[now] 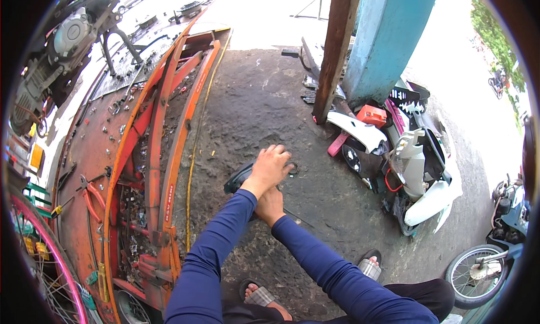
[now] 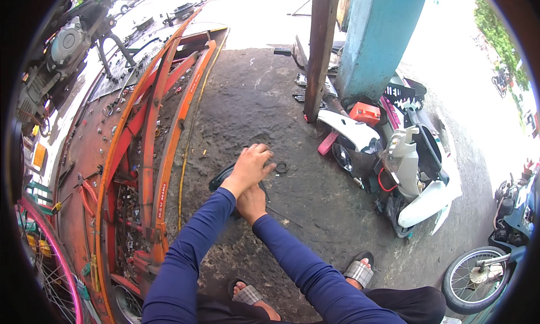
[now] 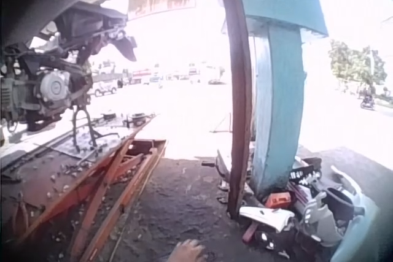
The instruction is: Removing screws and disassembling the air filter housing of a motorcycle using a screwdriver.
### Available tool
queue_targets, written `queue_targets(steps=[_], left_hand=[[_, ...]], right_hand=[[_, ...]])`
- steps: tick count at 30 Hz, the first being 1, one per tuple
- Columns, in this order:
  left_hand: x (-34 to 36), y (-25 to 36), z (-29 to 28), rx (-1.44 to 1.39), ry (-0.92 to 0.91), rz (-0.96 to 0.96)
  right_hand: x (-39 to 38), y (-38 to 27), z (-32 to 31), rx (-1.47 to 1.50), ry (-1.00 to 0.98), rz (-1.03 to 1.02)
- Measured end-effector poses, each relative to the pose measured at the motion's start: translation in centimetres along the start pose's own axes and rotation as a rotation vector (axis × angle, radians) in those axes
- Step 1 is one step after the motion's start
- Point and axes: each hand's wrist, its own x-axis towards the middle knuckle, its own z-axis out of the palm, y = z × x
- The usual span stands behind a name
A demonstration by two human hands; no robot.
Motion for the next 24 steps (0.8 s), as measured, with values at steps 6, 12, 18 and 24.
queue_targets(steps=[6,12,18,24], left_hand=[[-4.8,-8.5,-1.0,-0.295,0.008,-0.33],[-4.7,-6.4,0.5,-0.6,-0.047,-0.377],[-5.5,-3.2,0.4,-0.176,-0.019,-0.072],[-6.8,-4.8,0.0,-0.292,0.062,-0.198]], right_hand=[[1.7,-3.2,-4.7,0.154,-0.3,0.038],[1.9,0.7,-8.8,0.311,-0.401,-0.137],[2.3,0.3,-16.9,-0.191,-0.379,0.053],[1.8,4.5,-23.0,-0.081,0.075,0.266]])
